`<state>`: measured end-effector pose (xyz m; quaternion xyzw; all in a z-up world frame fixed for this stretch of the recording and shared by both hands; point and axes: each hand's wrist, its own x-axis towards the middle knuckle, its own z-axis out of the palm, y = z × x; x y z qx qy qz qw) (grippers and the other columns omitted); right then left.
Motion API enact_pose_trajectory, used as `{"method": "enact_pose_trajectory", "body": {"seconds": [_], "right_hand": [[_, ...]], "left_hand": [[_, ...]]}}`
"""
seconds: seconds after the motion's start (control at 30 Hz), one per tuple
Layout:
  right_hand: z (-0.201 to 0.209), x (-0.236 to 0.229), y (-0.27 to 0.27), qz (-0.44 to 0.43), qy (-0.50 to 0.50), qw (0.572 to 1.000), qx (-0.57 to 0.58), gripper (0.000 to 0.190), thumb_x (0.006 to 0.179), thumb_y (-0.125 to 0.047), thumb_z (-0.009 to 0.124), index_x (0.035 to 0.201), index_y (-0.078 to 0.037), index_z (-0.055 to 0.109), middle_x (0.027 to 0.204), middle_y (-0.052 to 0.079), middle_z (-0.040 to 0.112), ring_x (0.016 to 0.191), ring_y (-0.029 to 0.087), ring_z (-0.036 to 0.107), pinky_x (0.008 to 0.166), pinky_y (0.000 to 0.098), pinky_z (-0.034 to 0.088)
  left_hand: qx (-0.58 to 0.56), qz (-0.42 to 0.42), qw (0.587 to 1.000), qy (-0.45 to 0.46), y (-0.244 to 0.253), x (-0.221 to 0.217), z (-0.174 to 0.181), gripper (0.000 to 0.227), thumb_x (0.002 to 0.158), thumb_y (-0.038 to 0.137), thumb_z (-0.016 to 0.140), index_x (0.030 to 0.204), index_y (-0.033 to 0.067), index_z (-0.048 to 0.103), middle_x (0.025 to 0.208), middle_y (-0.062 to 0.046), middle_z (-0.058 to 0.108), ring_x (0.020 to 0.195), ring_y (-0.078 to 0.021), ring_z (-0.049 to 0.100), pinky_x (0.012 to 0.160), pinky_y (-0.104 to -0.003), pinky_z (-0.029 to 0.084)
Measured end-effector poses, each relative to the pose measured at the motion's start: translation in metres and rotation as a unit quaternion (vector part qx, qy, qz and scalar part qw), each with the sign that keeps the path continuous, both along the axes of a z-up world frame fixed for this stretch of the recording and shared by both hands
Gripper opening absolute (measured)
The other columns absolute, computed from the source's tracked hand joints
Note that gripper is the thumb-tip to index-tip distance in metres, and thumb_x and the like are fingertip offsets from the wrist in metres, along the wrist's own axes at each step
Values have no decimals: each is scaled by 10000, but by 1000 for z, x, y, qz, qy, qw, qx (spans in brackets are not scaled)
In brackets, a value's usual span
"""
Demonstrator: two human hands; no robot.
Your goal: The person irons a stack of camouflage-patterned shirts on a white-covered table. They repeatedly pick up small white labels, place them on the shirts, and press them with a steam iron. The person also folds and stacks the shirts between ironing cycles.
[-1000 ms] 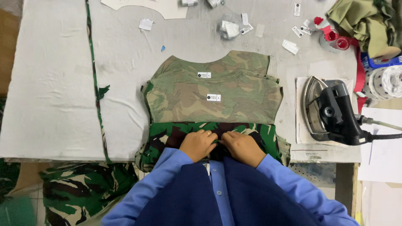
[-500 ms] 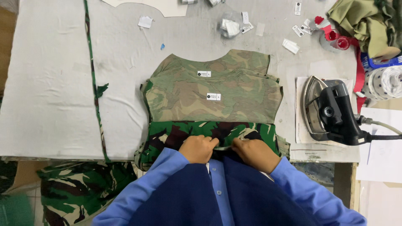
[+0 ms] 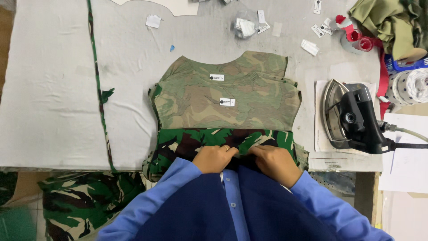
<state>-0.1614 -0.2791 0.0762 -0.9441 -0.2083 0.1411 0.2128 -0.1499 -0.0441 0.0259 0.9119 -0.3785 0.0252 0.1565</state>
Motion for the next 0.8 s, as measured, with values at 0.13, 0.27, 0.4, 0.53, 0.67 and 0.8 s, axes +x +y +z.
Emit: {"method": "enact_pose_trajectory", "body": {"seconds": [0.13,0.27,0.4,0.53,0.67,0.8], "right_hand": [[10,6,-5,1,-67,995,-73,176,789,-103,608,914,-226,626,889,-43,656,834,208,679,665,307,561],[23,14,-8,-47,14,998,-33,116,870,-136,581,950,-204,629,846,-21,636,780,235,685,636,322,562],[21,20,-11,-58,56,996,39,164,900,-96,548,1047,-165,567,859,66,600,764,358,668,616,440,565],[27,27,-12,-58,39,997,33,95,973,-121,475,1022,-129,557,821,54,539,741,375,639,594,435,548],[8,24,-21,-115,59,991,15,133,994,-242,509,967,-118,549,785,60,558,781,339,666,596,415,538],[15,30,-26,-100,223,970,8,278,967,-403,519,988,-130,570,745,158,682,802,412,675,672,491,527]], "left_hand": [[20,14,997,74,5,-1,1,122,933,250,529,1004,208,618,840,16,673,584,-182,649,464,-298,522],[32,19,976,217,-3,11,39,320,914,458,530,1122,223,592,962,-17,657,790,-260,671,607,-396,550],[10,0,974,227,-22,15,40,291,953,476,489,1159,279,546,1021,38,636,857,-217,674,680,-350,563],[55,11,986,159,-16,13,3,203,925,248,556,1128,261,561,973,13,654,768,-228,688,623,-354,564],[116,51,959,254,32,25,-17,163,922,224,473,974,198,625,872,-28,651,767,-286,692,612,-383,557],[194,99,911,351,79,28,-24,232,924,234,555,1043,93,697,1004,-156,697,957,-403,658,804,-486,551]]}}
